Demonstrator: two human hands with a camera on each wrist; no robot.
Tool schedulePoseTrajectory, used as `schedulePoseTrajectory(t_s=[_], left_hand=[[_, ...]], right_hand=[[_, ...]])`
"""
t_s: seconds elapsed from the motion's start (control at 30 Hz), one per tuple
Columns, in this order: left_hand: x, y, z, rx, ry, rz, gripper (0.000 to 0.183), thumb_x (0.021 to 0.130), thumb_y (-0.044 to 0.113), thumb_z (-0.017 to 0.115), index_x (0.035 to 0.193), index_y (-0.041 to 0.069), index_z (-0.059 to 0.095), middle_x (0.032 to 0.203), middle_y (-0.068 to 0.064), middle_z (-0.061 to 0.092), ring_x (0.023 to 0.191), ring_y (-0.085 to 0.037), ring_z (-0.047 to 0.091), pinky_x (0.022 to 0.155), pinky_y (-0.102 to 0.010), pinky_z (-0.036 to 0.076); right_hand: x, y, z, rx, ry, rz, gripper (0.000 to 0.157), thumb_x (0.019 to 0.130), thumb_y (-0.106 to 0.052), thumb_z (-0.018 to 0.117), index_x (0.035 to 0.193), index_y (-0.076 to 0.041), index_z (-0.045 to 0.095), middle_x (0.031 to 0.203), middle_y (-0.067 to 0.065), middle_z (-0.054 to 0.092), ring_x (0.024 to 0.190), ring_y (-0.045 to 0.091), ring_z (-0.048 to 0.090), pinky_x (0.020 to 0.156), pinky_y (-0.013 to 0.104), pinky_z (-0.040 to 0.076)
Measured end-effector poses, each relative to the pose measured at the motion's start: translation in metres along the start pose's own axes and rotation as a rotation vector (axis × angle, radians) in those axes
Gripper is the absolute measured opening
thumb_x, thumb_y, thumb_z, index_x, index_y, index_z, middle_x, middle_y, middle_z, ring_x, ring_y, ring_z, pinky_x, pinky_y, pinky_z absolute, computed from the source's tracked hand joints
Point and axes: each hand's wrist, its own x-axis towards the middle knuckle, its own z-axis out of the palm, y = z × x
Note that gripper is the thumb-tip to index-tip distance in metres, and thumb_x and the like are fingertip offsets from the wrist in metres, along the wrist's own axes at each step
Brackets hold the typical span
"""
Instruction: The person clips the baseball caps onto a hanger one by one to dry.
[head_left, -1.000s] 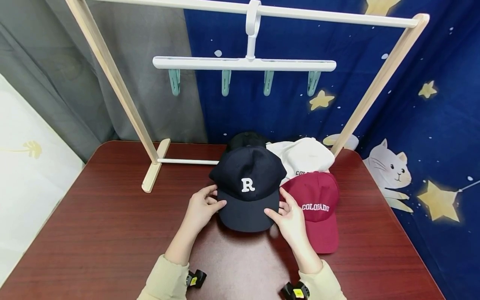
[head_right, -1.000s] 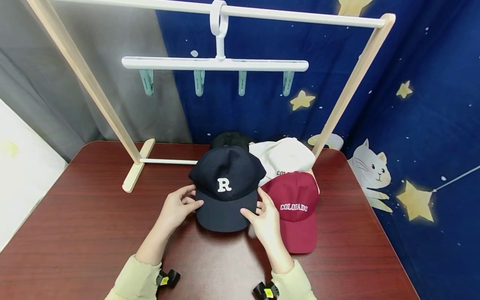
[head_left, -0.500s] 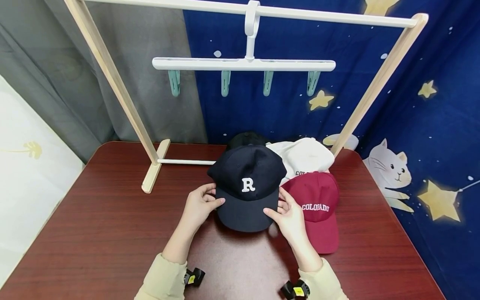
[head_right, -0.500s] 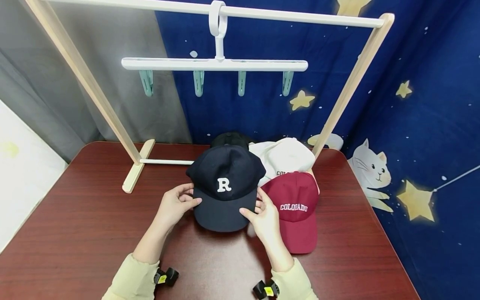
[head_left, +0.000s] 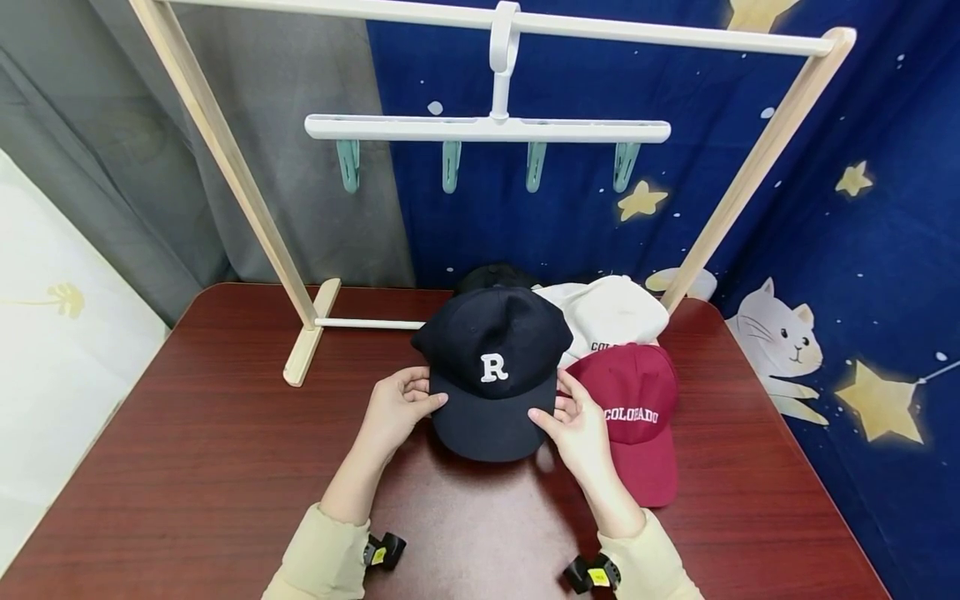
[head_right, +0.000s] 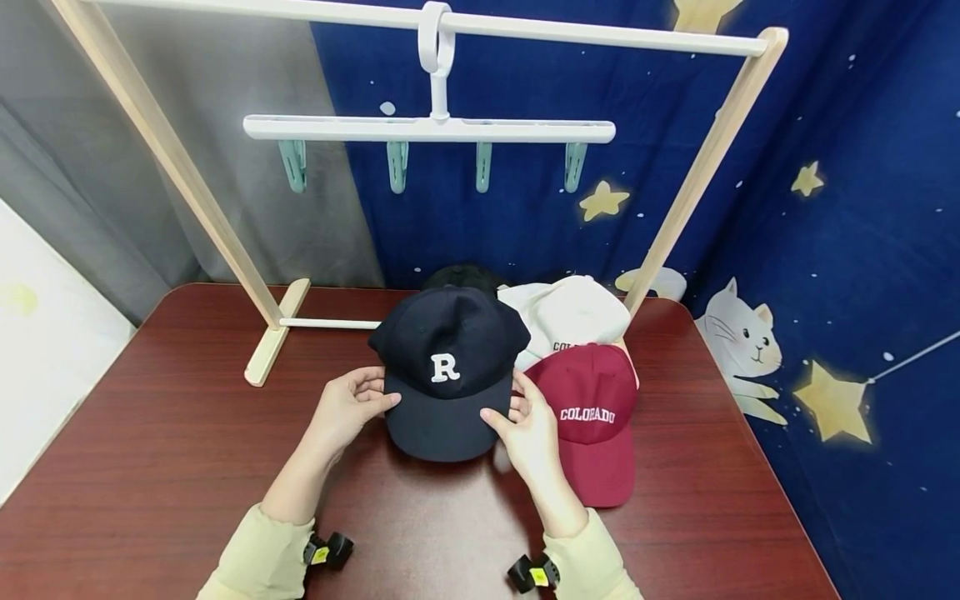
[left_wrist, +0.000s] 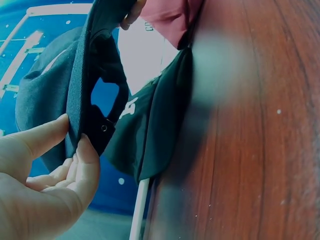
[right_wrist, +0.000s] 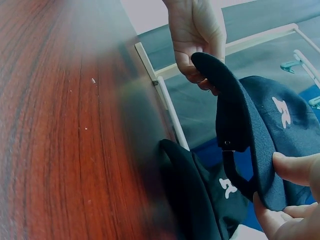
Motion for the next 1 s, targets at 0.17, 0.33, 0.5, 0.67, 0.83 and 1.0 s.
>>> schedulePoseTrajectory(t_s=[0.17, 0.33, 0.5, 0.67, 0.83, 1.0], left_hand=[[0.003, 0.003, -0.004, 0.005, -0.021, -0.001, 0.045, 0.082, 0.001, 0.074, 0.122, -0.008, 0.056, 0.099, -0.015, 0.061, 0.074, -0.009, 0.061, 0.066, -0.026, 0.052], [0.006, 0.004, -0.006, -0.011, -0.045, -0.003, 0.043, 0.083, -0.001, 0.072, 0.122, -0.009, 0.056, 0.098, -0.016, 0.061, 0.074, -0.010, 0.062, 0.066, -0.027, 0.053], [0.008, 0.004, -0.007, -0.031, -0.056, -0.006, 0.043, 0.082, -0.003, 0.072, 0.122, -0.010, 0.055, 0.098, -0.017, 0.060, 0.074, -0.009, 0.061, 0.064, -0.025, 0.053], [0.009, 0.004, -0.010, -0.053, -0.064, 0.002, 0.042, 0.083, -0.004, 0.070, 0.121, -0.011, 0.055, 0.097, -0.017, 0.060, 0.074, -0.008, 0.061, 0.064, -0.025, 0.054], [0.010, 0.005, -0.014, -0.075, -0.077, 0.013, 0.040, 0.084, -0.004, 0.069, 0.121, -0.012, 0.055, 0.095, -0.016, 0.060, 0.074, -0.007, 0.061, 0.065, -0.026, 0.054], [0.009, 0.007, -0.017, -0.083, -0.085, 0.041, 0.037, 0.085, -0.004, 0.068, 0.119, -0.011, 0.056, 0.093, -0.016, 0.062, 0.072, -0.008, 0.063, 0.064, -0.027, 0.055]], right_hand=[[0.002, -0.001, 0.000, -0.013, -0.009, 0.001, 0.068, 0.078, 0.007, 0.075, 0.138, 0.006, 0.043, 0.118, 0.023, 0.054, 0.089, 0.031, 0.063, 0.076, 0.017, 0.050], [0.004, -0.003, 0.000, -0.020, -0.024, -0.013, 0.069, 0.077, 0.008, 0.075, 0.138, 0.005, 0.043, 0.116, 0.023, 0.055, 0.087, 0.031, 0.065, 0.076, 0.018, 0.051], [0.007, -0.006, 0.000, -0.038, -0.035, -0.035, 0.069, 0.077, 0.006, 0.076, 0.138, 0.005, 0.043, 0.116, 0.023, 0.056, 0.086, 0.033, 0.065, 0.075, 0.018, 0.051], [0.010, -0.011, 0.002, -0.079, -0.046, -0.052, 0.070, 0.077, 0.004, 0.077, 0.138, 0.004, 0.044, 0.117, 0.022, 0.057, 0.084, 0.032, 0.065, 0.073, 0.018, 0.051], [0.014, -0.016, 0.003, -0.131, -0.050, -0.068, 0.070, 0.076, 0.001, 0.078, 0.138, 0.001, 0.045, 0.118, 0.020, 0.056, 0.083, 0.029, 0.063, 0.072, 0.019, 0.051], [0.016, -0.019, 0.006, -0.135, -0.055, -0.099, 0.071, 0.075, 0.002, 0.078, 0.137, 0.002, 0.045, 0.117, 0.020, 0.055, 0.083, 0.029, 0.061, 0.072, 0.020, 0.050]])
